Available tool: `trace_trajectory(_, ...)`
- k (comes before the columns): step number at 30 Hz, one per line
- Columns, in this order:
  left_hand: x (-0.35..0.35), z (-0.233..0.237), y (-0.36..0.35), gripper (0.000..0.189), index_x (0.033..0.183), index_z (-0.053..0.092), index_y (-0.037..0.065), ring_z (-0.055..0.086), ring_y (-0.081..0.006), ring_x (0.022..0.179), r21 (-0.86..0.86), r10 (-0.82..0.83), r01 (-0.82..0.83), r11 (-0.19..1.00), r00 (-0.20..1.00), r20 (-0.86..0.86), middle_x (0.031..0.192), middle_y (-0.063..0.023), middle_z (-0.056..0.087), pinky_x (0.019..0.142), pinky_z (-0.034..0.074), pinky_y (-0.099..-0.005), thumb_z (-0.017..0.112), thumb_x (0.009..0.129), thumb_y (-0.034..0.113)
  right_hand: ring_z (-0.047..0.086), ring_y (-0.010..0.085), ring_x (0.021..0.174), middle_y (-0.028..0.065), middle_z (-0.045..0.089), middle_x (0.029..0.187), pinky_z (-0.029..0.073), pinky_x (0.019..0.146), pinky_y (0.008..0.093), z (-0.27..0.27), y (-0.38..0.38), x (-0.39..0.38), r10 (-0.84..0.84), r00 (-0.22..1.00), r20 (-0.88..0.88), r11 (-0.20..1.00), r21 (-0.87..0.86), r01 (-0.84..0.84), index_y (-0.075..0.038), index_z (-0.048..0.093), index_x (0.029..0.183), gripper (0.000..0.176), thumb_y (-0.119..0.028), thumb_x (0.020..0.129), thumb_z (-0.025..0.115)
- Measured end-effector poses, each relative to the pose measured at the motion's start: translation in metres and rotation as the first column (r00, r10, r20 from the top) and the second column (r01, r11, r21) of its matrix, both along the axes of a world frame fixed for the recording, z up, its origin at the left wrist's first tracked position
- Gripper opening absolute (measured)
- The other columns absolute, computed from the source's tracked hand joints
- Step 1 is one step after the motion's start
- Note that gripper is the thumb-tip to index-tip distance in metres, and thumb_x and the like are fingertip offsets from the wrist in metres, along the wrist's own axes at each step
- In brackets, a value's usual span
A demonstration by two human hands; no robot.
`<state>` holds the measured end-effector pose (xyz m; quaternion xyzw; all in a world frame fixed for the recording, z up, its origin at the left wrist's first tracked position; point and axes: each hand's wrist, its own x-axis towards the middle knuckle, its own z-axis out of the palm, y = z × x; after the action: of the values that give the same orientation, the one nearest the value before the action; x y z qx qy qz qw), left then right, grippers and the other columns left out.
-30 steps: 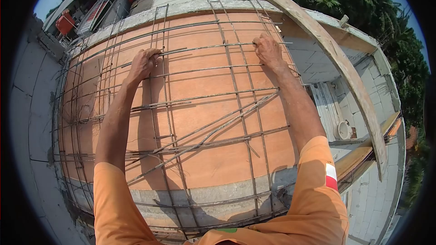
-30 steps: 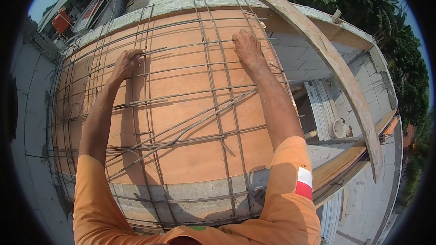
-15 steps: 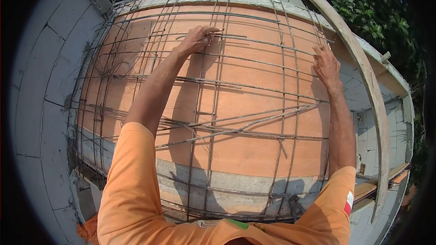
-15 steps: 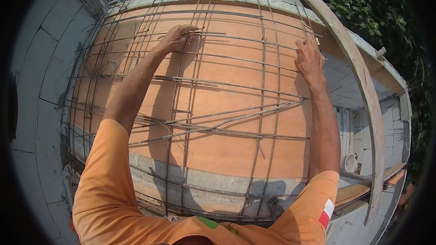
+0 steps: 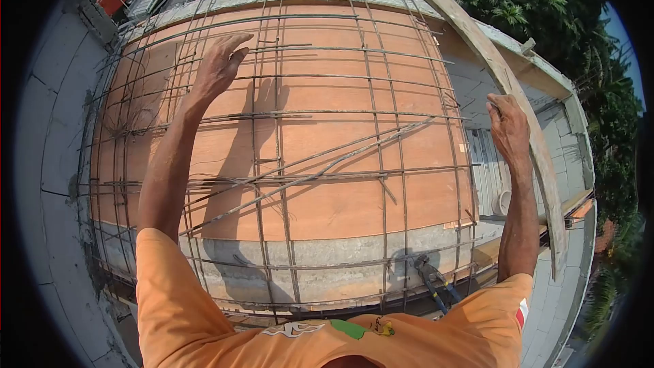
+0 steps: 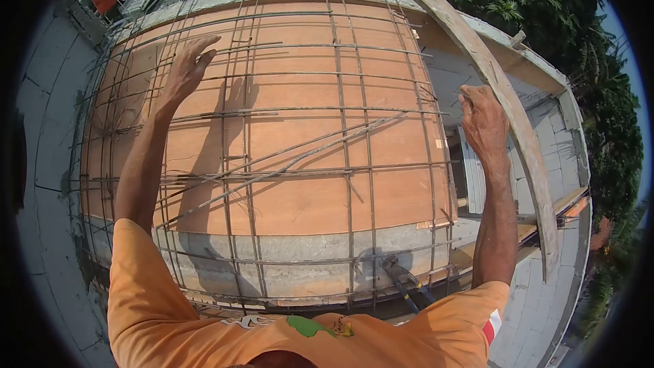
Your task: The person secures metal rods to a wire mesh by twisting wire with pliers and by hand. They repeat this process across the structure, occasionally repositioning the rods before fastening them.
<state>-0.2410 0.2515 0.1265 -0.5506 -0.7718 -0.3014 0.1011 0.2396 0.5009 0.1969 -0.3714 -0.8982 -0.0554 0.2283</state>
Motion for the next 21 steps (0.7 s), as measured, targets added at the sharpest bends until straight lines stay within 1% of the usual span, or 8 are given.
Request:
trace_trajectory(1, 0.002, 0.009, -0.017, 0.032, 0.127, 0.062, 0.007, 0.057, -0.0313, 0.120, 0.000, -0.005, 0.005, 1.000, 1.000, -0.013, 0.127, -0.0152, 0.063, 0.101, 0.047, -0.0430, 0.055, 0.099, 0.019, 0.066, 0.0316, 0.094, 0.0121, 0.068, 0.102, 0.051, 0.083, 0.0415, 0.002, -0.007, 0.018, -0.025, 1.000, 0.006, 1.000, 0.007, 0.025, -0.003, 0.070, 0.109, 0.021, -0.014, 0.093, 0.063)
trace_trajectory(4, 0.015, 0.036, -0.070, 0.031, 0.126, 0.063, 0.007, 0.059, -0.0295, 0.119, -0.017, -0.028, 0.030, 0.999, 0.993, 0.112, 0.126, -0.0143, 0.064, 0.099, 0.049, -0.0423, 0.054, 0.100, 0.021, 0.067, 0.0297, 0.092, 0.0147, 0.068, 0.103, 0.051, 0.082, 0.0388, 0.004, -0.040, 0.066, -0.104, 0.986, -0.130, 0.983, -0.164, 0.082, -0.001, 0.070, 0.108, 0.022, -0.016, 0.095, 0.061)
trace_trajectory(6, 0.030, 0.051, -0.104, 0.031, 0.126, 0.064, 0.007, 0.060, -0.0294, 0.119, 0.002, 0.006, -0.007, 1.000, 0.974, 0.227, 0.125, -0.0148, 0.065, 0.100, 0.048, -0.0416, 0.056, 0.100, 0.022, 0.067, 0.0299, 0.092, 0.0152, 0.068, 0.103, 0.052, 0.082, 0.0386, 0.001, -0.064, 0.088, -0.150, 0.983, -0.107, 0.969, -0.213, 0.125, 0.000, 0.070, 0.108, 0.023, -0.016, 0.095, 0.061)
trace_trajectory(10, 0.062, 0.074, -0.159, 0.033, 0.126, 0.065, 0.008, 0.060, -0.0295, 0.119, -0.031, 0.013, -0.008, 0.999, 0.985, 0.172, 0.124, -0.0150, 0.066, 0.100, 0.048, -0.0421, 0.058, 0.099, 0.026, 0.067, 0.0309, 0.091, 0.0165, 0.068, 0.102, 0.052, 0.080, 0.0385, -0.017, -0.100, 0.119, -0.168, 0.977, -0.129, 0.955, -0.267, 0.129, 0.002, 0.070, 0.108, 0.023, -0.016, 0.094, 0.062)
trace_trajectory(11, 0.074, 0.079, -0.173, 0.034, 0.125, 0.065, 0.008, 0.060, -0.0295, 0.119, -0.051, 0.054, -0.043, 0.998, 0.969, 0.241, 0.123, -0.0148, 0.066, 0.100, 0.048, -0.0429, 0.059, 0.098, 0.028, 0.067, 0.0308, 0.090, 0.0164, 0.068, 0.102, 0.052, 0.079, 0.0387, -0.019, -0.112, 0.123, -0.145, 0.980, -0.134, 0.960, -0.259, 0.107, 0.002, 0.069, 0.108, 0.023, -0.015, 0.094, 0.062)
trace_trajectory(12, 0.084, 0.081, -0.185, 0.036, 0.125, 0.065, 0.007, 0.060, -0.0296, 0.119, -0.075, 0.099, -0.080, 0.994, 0.946, 0.308, 0.123, -0.0145, 0.066, 0.100, 0.048, -0.0436, 0.061, 0.097, 0.030, 0.067, 0.0309, 0.089, 0.0164, 0.069, 0.101, 0.051, 0.078, 0.0394, -0.019, -0.126, 0.122, -0.200, 0.967, -0.158, 0.928, -0.348, 0.135, 0.002, 0.070, 0.107, 0.023, -0.015, 0.093, 0.063)
trace_trajectory(16, 0.101, 0.078, -0.228, 0.045, 0.125, 0.065, 0.007, 0.060, -0.0295, 0.118, -0.142, 0.104, -0.076, 0.987, 0.973, 0.207, 0.122, -0.0152, 0.066, 0.099, 0.049, -0.0460, 0.064, 0.094, 0.040, 0.066, 0.0322, 0.090, 0.0168, 0.068, 0.100, 0.051, 0.079, 0.0397, -0.022, -0.147, 0.124, -0.224, 0.959, -0.174, 0.903, -0.408, 0.137, 0.001, 0.070, 0.107, 0.022, -0.014, 0.093, 0.063)
trace_trajectory(21, 0.083, 0.072, -0.211, 0.051, 0.126, 0.064, 0.006, 0.063, -0.0301, 0.114, -0.133, 0.152, -0.117, 0.984, 0.943, 0.295, 0.121, -0.0161, 0.066, 0.096, 0.050, -0.0469, 0.059, 0.095, 0.047, 0.066, 0.0335, 0.093, 0.0176, 0.068, 0.101, 0.051, 0.082, 0.0418, -0.040, -0.117, 0.121, -0.174, 0.964, -0.203, 0.960, -0.252, 0.121, 0.001, 0.070, 0.105, 0.024, -0.018, 0.093, 0.063)
